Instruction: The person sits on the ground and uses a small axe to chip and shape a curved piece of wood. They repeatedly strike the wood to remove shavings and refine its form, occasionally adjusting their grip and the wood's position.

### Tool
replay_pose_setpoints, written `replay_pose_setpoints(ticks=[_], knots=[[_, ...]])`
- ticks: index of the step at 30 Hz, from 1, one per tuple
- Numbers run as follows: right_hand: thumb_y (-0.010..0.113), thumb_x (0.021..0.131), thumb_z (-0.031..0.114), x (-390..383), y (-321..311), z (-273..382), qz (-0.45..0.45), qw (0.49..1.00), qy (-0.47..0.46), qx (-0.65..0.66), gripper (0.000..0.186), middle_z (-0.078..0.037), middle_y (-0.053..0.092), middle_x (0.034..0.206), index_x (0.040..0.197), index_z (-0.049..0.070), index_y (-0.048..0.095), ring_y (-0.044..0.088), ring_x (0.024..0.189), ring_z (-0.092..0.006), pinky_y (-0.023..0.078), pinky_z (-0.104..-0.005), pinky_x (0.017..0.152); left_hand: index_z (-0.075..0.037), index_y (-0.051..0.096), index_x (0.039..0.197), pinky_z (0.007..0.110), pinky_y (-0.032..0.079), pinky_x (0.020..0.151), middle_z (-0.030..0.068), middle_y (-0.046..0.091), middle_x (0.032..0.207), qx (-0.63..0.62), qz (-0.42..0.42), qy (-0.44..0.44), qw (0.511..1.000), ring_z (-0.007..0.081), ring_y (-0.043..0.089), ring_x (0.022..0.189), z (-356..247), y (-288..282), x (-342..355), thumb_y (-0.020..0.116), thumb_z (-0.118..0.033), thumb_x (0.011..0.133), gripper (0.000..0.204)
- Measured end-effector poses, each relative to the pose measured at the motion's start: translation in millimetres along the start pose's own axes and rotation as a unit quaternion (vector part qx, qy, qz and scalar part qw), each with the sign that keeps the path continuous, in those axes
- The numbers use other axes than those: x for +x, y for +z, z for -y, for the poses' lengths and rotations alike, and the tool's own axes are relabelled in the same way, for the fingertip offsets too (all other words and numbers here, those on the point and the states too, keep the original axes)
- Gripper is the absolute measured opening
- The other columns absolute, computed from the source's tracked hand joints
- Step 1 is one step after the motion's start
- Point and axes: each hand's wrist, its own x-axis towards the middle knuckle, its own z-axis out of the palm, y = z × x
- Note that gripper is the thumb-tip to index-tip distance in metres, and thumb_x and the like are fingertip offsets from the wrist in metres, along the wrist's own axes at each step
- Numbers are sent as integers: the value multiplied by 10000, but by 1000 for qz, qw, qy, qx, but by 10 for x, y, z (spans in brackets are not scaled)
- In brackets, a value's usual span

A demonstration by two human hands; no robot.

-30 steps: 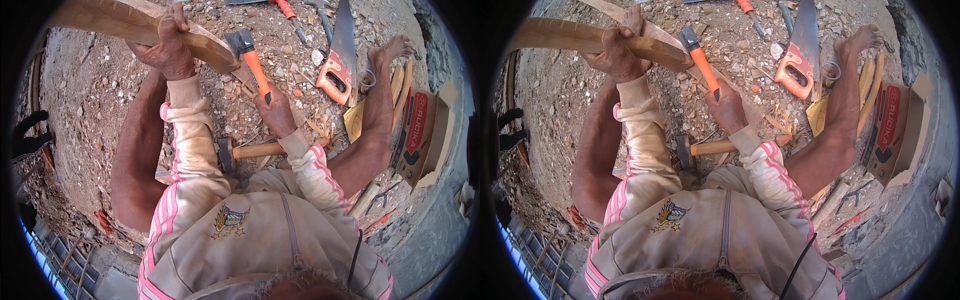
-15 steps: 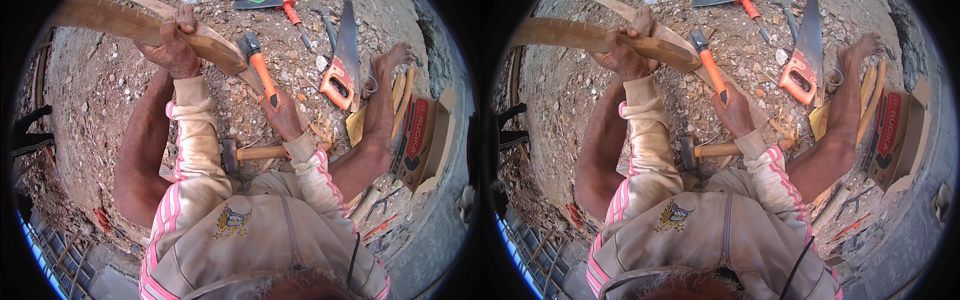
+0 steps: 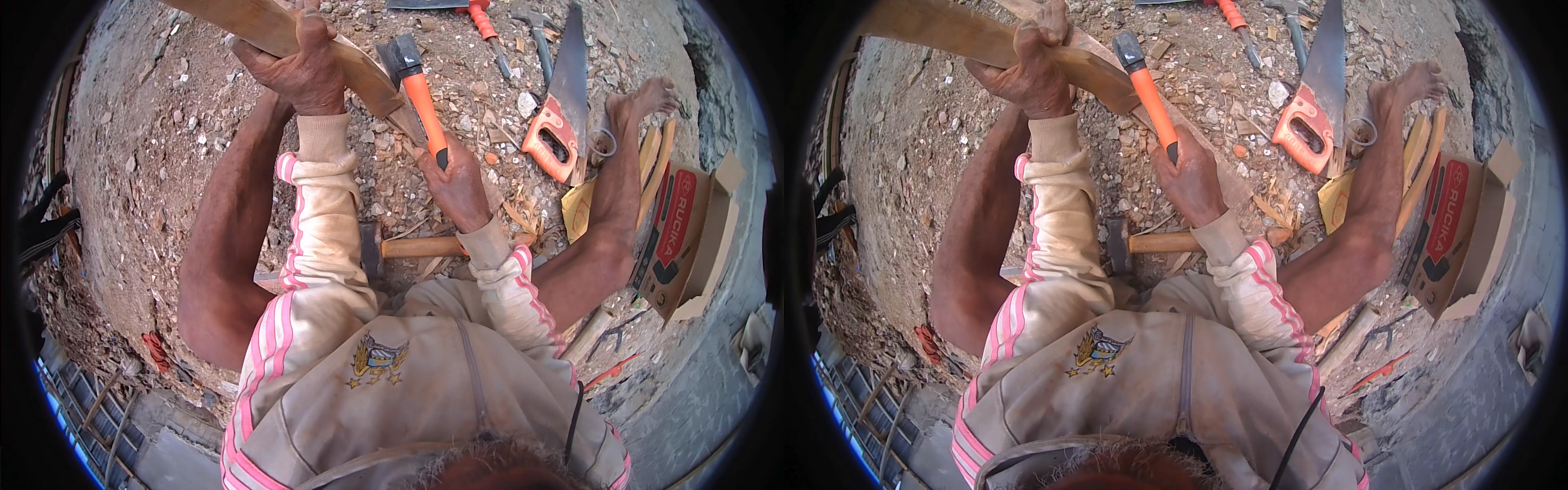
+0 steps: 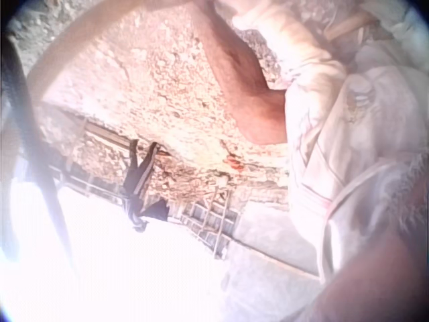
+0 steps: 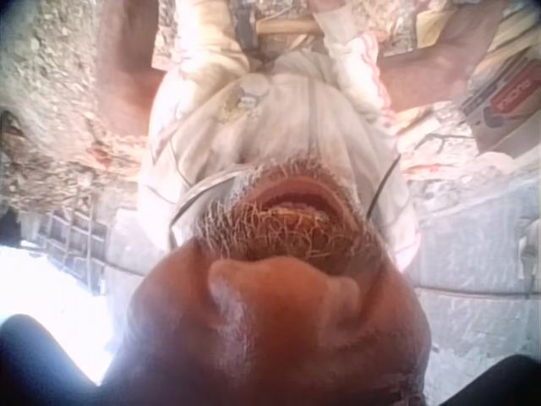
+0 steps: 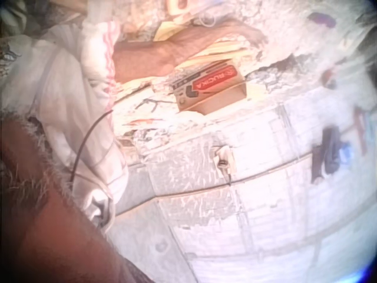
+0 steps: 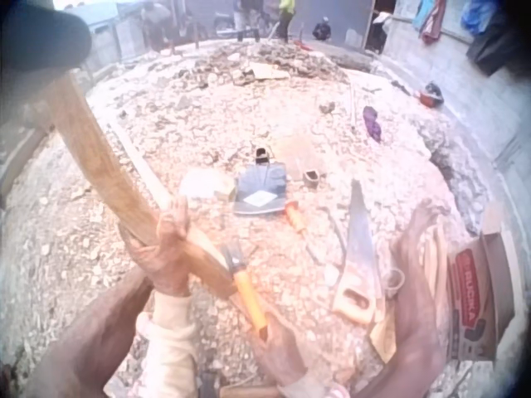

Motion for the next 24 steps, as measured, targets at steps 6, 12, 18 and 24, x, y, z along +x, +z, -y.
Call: replay_pose_setpoints(ticks=[6,12,18,24], knots=[[653,921,139,-13,-239,685,-73,994,-33,78,196,-197,589,700,1042,4,580,635,641,-377,486,-437,598,-57,355,1435,419,594,760,76,578,916,-83,-5,3,996,170,598,716,15,70,-84,691,-43,910,624],[672,947,171,8,-36,-44,14,1000,14,-13,199,-51,534,706,1007,-2,594,508,638,-153,447,-336,588,-7,384,1203,300,579,578,99,598,752,51,-5,-8,999,174,625,589,40,-28,-30,690,-6,807,500],[677,919,155,-5,-162,488,-99,988,-56,105,190,-146,564,681,987,6,579,560,569,-271,466,-395,569,7,340,1437,368,591,717,111,577,947,-45,-11,-16,999,190,602,717,67,38,-89,695,-77,913,638],[659,915,146,51,-2,-236,-14,1000,-15,7,175,-168,556,654,983,7,577,568,572,-293,463,-402,569,-25,415,1125,307,577,549,104,604,751,-43,3,-16,999,171,620,573,19,-17,46,674,14,811,409]])
